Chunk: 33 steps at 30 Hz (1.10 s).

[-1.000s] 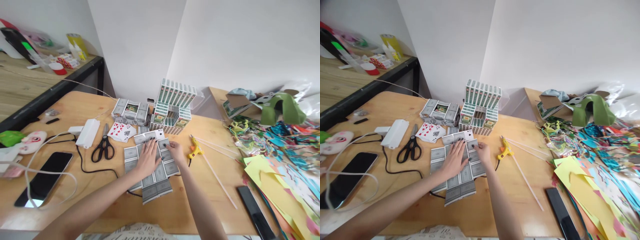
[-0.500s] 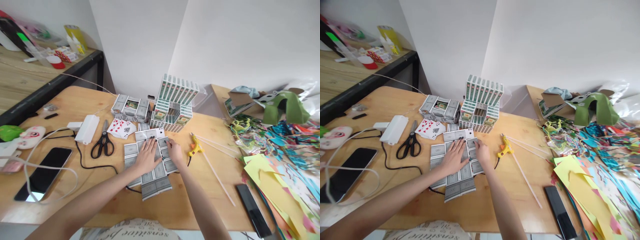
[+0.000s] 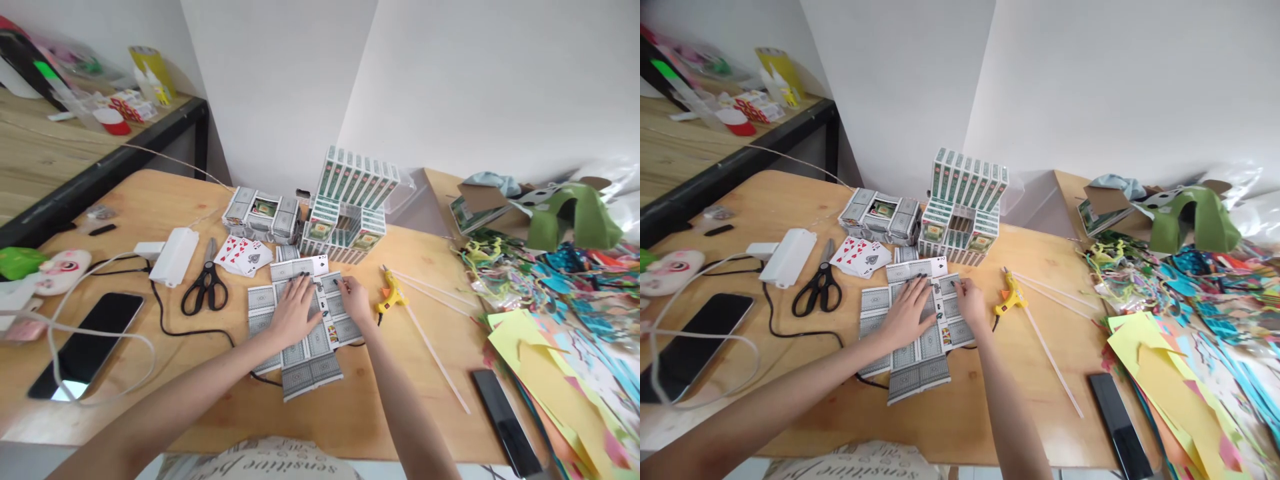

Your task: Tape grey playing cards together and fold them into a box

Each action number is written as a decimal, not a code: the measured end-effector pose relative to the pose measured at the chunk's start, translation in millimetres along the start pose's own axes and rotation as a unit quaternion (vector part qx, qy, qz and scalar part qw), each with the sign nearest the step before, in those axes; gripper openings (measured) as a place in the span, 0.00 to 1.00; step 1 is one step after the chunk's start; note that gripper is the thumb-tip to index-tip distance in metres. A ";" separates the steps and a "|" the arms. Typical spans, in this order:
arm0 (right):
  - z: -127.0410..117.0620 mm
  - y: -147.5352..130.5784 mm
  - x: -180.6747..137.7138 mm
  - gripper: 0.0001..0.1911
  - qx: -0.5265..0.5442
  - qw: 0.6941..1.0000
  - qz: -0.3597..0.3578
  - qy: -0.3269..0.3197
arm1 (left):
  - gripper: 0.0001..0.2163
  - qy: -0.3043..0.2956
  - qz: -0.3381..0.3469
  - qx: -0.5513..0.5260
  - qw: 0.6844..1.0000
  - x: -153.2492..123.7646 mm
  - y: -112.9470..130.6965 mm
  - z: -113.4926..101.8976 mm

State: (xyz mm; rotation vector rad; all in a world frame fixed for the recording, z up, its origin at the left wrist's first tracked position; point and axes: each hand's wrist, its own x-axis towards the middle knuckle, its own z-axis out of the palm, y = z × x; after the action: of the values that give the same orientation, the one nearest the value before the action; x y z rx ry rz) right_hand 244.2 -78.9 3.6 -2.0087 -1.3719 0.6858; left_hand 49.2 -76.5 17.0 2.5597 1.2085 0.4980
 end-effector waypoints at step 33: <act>-23.0 -52.2 -13.1 0.10 0.288 0.952 -0.075 -0.067 | 0.12 -0.072 -0.024 -0.253 0.964 73.6 -53.8 -92.7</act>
State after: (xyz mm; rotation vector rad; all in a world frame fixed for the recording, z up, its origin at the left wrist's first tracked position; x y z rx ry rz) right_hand 223.3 -80.9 58.2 -1.4036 -1.2028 1.0287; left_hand 17.4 22.8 94.8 2.0872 0.9422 0.5198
